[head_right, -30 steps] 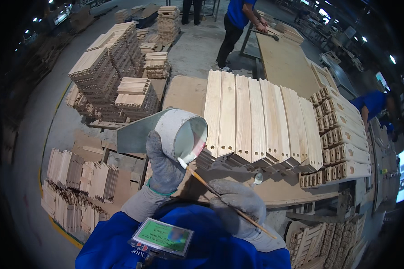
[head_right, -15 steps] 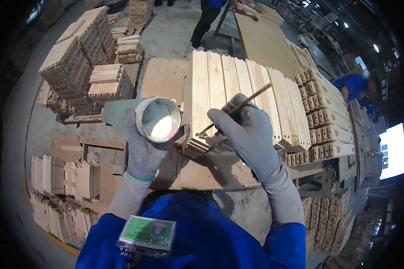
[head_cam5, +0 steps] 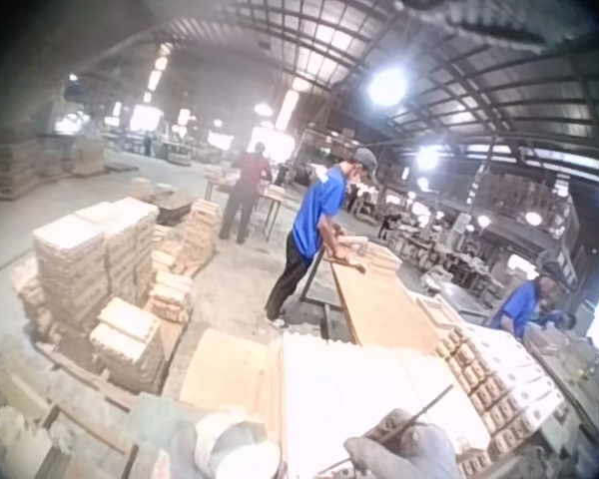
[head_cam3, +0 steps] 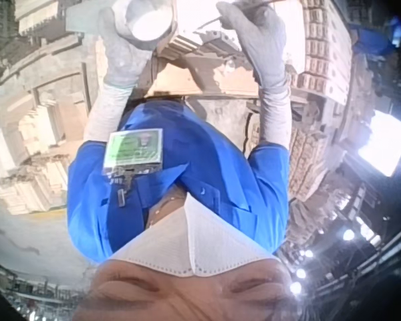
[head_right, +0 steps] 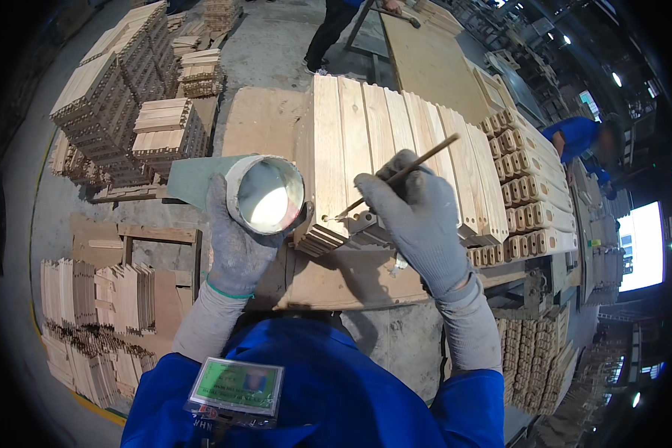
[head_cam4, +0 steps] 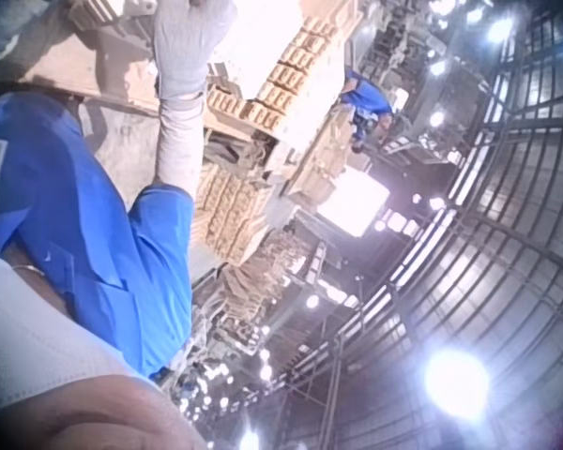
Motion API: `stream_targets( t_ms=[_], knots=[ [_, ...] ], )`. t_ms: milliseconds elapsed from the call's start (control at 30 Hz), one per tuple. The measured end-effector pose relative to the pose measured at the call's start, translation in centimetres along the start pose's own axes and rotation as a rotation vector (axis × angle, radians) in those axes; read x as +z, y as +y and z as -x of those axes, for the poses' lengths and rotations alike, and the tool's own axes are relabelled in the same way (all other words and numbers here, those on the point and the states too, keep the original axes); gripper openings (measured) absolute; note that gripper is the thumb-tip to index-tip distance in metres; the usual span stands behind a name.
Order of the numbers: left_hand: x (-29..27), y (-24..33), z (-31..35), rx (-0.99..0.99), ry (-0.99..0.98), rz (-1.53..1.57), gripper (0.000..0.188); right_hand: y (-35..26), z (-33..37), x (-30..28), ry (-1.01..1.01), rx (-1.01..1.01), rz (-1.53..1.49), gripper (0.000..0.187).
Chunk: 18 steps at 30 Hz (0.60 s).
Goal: The person picks up wooden chair parts from a stack and applies a white liquid to the pre-drilled holes using a brush. The person repeatedly dips the brush into a container and applies the liquid to multiple parts, then places them back on the table.
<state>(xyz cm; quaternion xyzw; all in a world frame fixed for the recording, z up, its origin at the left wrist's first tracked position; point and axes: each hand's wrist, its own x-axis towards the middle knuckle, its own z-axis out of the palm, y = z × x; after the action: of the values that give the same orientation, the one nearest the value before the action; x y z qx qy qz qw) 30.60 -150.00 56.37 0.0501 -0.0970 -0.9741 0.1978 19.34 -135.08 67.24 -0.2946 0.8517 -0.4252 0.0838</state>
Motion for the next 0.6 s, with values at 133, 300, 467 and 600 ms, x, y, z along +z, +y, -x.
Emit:
stream_targets(
  t_ms=[133,300,467,600],
  knots=[
    [-0.4,-0.1,-0.1,-0.001,-0.072,0.053,0.054,0.7,0.9,1.2,-0.068,-0.05,-0.021,0.029],
    [0.0,-0.1,-0.1,0.006,-0.005,0.026,0.058,0.1,0.7,0.7,-0.037,-0.07,0.059,0.027],
    [-0.2,-0.1,-0.1,0.002,-0.01,0.023,0.057,-0.4,0.7,1.4,-0.052,-0.053,-0.004,0.027],
    [-0.4,-0.1,-0.1,-0.005,-0.02,0.052,0.055,-0.1,0.3,1.9,-0.103,-0.084,0.078,0.028]
  ],
)
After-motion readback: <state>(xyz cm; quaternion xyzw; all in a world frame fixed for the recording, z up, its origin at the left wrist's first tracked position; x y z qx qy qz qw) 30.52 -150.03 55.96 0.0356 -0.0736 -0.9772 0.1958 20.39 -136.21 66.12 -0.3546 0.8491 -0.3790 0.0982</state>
